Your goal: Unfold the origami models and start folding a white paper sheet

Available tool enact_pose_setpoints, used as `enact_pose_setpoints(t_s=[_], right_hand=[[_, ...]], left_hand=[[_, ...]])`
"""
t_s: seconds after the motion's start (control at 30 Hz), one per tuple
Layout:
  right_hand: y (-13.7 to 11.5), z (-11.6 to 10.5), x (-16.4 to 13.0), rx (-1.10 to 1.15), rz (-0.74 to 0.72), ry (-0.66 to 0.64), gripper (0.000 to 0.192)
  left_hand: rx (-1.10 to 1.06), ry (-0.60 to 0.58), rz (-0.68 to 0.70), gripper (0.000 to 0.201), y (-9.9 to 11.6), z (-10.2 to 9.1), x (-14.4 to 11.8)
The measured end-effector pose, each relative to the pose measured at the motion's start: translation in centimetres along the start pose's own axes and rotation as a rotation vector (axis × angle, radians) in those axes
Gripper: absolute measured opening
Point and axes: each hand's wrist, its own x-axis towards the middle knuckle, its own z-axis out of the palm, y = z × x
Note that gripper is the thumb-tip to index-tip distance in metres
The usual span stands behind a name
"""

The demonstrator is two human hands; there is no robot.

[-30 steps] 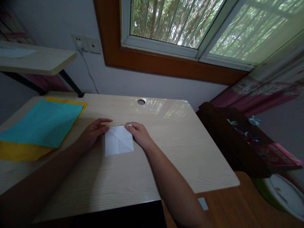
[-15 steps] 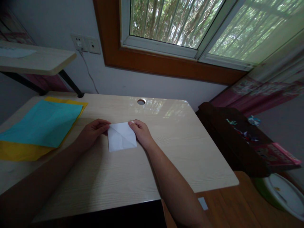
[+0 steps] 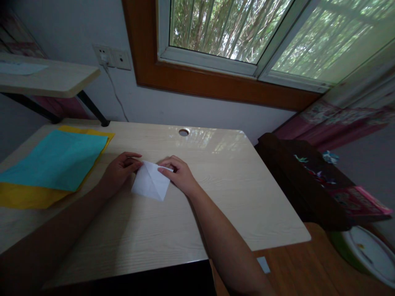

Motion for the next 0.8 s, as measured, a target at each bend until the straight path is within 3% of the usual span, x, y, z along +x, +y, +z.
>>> enact_pose_setpoints(t_s=[0.27,0.8], right_hand=[[0.01,0.65,0.02,0.036,0.084,-0.076,0.027],[0.22,0.95,-0.04,0.145,0.225,-0.112,0.033]], left_hand=[[0.193,0.058,-0.012,0.029,0.12,0.02,-0.4],[0.244,0.067,0.022,0.029,0.21,0.18,-0.65]])
